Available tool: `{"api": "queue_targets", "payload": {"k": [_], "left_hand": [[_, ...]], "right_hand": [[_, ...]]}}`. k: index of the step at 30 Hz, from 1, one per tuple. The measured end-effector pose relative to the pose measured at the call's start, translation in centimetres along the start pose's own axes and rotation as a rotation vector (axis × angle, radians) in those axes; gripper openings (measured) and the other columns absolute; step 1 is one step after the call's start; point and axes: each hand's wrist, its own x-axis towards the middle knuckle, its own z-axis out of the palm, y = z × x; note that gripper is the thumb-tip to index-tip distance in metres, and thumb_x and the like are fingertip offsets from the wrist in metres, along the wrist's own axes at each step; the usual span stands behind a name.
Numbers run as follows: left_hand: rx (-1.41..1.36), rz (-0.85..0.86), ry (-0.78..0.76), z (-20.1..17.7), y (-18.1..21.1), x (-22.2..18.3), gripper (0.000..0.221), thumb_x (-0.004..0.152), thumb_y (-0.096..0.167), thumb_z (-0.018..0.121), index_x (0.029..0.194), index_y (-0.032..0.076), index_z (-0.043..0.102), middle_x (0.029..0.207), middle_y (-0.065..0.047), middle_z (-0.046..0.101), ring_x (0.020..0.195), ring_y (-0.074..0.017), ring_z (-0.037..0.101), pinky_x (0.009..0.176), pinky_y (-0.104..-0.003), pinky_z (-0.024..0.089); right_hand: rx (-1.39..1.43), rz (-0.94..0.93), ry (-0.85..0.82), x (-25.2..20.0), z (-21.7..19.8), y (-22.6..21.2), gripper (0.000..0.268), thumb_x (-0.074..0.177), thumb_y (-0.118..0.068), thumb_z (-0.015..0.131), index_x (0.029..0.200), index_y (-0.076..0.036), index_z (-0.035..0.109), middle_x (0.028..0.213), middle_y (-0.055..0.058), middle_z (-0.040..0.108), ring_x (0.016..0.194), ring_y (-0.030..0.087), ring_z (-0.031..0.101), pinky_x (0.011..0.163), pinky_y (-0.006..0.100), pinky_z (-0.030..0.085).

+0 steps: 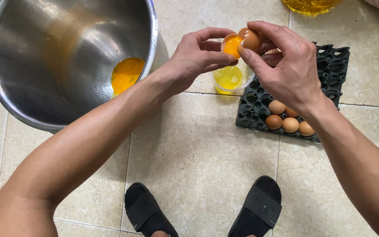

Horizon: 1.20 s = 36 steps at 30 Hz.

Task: Separating egg yolks from egg whites by hand into a large metal bowl and a plastic cup.

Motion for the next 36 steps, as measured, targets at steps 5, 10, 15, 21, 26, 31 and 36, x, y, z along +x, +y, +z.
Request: {"api": "queue_targets", "payload": {"k": [5, 10, 15, 21, 26, 31, 36], "left_hand": [[-0.041, -0.057, -0.030, 0.1, 0.5, 0.0, 0.060, 0.088, 0.005, 0.076, 0.144, 0.005, 0.053, 0.125, -0.014, 0.071, 0.113, -0.0227, 0.076, 0.112, -0.038, 0.058], [-0.065, -0.051, -0.031, 0.1, 0.8, -0.1, 0.060, 0.089, 0.004, 0.075, 0.144, 0.004, 0.052, 0.127, -0.014, 0.070, 0.113, -0.0231, 0.076, 0.114, -0.037, 0.057], [-0.079, -0.043, -0.043, 0.1, 1.3, -0.6, 0.060, 0.089, 0.004, 0.076, 0.144, 0.003, 0.053, 0.130, -0.016, 0.068, 0.114, -0.0236, 0.075, 0.115, -0.037, 0.056], [-0.160, -0.033, -0.075, -0.3, 2.7, -1.4, 0.063, 0.088, 0.002, 0.077, 0.145, 0.001, 0.051, 0.130, -0.017, 0.068, 0.115, -0.0253, 0.075, 0.116, -0.036, 0.055], [-0.211, -0.029, -0.068, -1.4, 6.3, -4.1, 0.066, 0.087, 0.001, 0.078, 0.147, 0.003, 0.050, 0.130, -0.016, 0.070, 0.116, -0.0266, 0.073, 0.113, -0.034, 0.056], [-0.221, 0.081, -0.001, -5.8, 9.7, -8.4, 0.061, 0.091, -0.002, 0.077, 0.147, 0.002, 0.053, 0.134, -0.015, 0.068, 0.121, -0.0266, 0.073, 0.115, -0.034, 0.059], [-0.108, 0.102, 0.240, -13.7, 7.4, -10.2, 0.056, 0.092, -0.003, 0.074, 0.144, 0.005, 0.056, 0.131, -0.014, 0.069, 0.117, -0.0246, 0.073, 0.105, -0.032, 0.060]], "right_hand": [[-0.101, -0.216, 0.021, 0.3, -0.5, -0.6, 0.035, 0.107, -0.006, 0.075, 0.138, 0.003, 0.062, 0.133, 0.020, 0.065, 0.117, 0.026, 0.072, 0.089, 0.031, 0.066], [-0.176, -0.269, 0.099, -0.1, -1.0, -0.5, 0.037, 0.104, 0.004, 0.075, 0.139, -0.002, 0.062, 0.138, 0.016, 0.060, 0.117, 0.025, 0.070, 0.092, 0.031, 0.066], [-0.216, -0.256, 0.157, -0.4, -0.8, -0.1, 0.040, 0.106, 0.005, 0.075, 0.142, -0.006, 0.060, 0.140, 0.013, 0.057, 0.119, 0.024, 0.069, 0.094, 0.030, 0.066], [0.382, 0.306, 0.082, -0.5, 0.9, 2.8, 0.042, 0.108, -0.014, 0.066, 0.146, -0.004, 0.054, 0.128, 0.014, 0.063, 0.110, 0.019, 0.070, 0.089, 0.032, 0.066], [0.635, 0.754, -0.091, -0.7, 1.9, 3.5, 0.044, 0.105, -0.025, 0.058, 0.144, -0.005, 0.054, 0.114, 0.008, 0.068, 0.103, 0.016, 0.070, 0.088, 0.033, 0.064], [0.664, 0.778, -0.155, -1.0, 2.8, 4.4, 0.046, 0.104, -0.025, 0.057, 0.146, -0.006, 0.053, 0.117, 0.009, 0.067, 0.104, 0.016, 0.068, 0.088, 0.035, 0.061], [0.653, 0.739, -0.196, -0.4, 4.1, 4.4, 0.047, 0.106, -0.023, 0.054, 0.150, -0.007, 0.050, 0.123, 0.011, 0.064, 0.107, 0.019, 0.068, 0.089, 0.038, 0.061]]}}
